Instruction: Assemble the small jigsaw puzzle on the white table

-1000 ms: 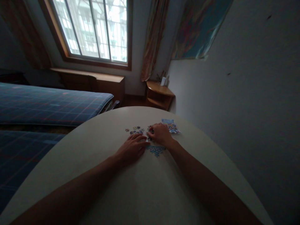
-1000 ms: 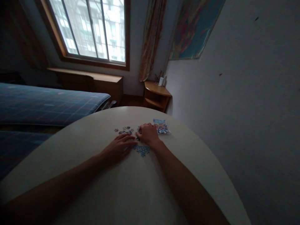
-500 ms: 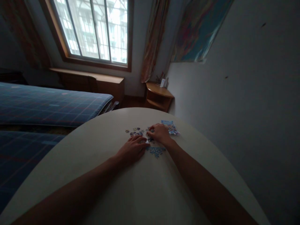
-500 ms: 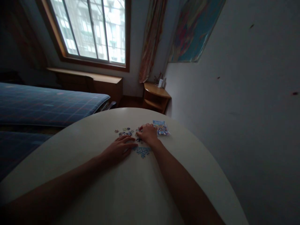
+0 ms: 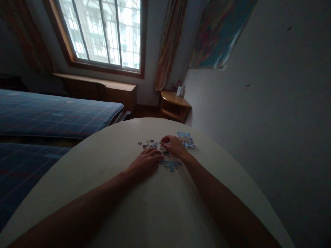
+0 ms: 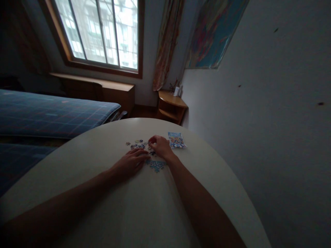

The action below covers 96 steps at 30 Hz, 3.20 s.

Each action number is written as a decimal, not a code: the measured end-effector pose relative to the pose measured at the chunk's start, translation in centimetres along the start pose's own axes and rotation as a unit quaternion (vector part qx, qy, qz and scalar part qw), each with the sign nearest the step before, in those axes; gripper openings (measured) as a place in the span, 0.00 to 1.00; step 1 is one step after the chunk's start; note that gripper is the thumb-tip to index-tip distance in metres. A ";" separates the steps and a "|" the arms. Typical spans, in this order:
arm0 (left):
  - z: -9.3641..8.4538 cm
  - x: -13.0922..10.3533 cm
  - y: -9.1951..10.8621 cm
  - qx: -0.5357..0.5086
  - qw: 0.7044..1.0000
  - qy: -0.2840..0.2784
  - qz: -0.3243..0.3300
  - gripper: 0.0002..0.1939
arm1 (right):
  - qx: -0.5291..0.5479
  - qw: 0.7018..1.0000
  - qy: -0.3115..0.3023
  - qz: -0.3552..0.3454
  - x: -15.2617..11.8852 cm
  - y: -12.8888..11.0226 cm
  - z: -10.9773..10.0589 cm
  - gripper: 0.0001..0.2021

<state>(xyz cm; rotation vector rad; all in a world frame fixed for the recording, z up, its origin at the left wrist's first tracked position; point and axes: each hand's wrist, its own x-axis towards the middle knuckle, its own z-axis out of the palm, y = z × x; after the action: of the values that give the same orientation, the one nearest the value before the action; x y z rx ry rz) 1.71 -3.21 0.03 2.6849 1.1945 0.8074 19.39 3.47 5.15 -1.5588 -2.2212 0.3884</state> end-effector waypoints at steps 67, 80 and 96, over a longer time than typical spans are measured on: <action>-0.3 -1.0 2.2 -0.044 0.998 -0.015 -0.040 0.07 | 0.086 0.976 -0.001 -0.201 -9.2 3.4 0.0 0.15; -0.5 -1.1 2.7 -0.054 0.998 -0.001 -0.015 0.06 | 0.096 0.976 0.009 -0.195 -9.3 3.1 -0.2 0.14; -0.9 -1.3 3.3 -0.020 0.998 -0.029 0.060 0.11 | -0.015 0.996 0.089 0.005 -8.4 4.1 0.7 0.17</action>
<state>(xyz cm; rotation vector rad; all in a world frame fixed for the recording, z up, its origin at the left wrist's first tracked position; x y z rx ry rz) 2.74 -6.53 1.23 2.7481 1.0034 0.7535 24.98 -3.04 1.35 -1.5569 -2.0932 0.2102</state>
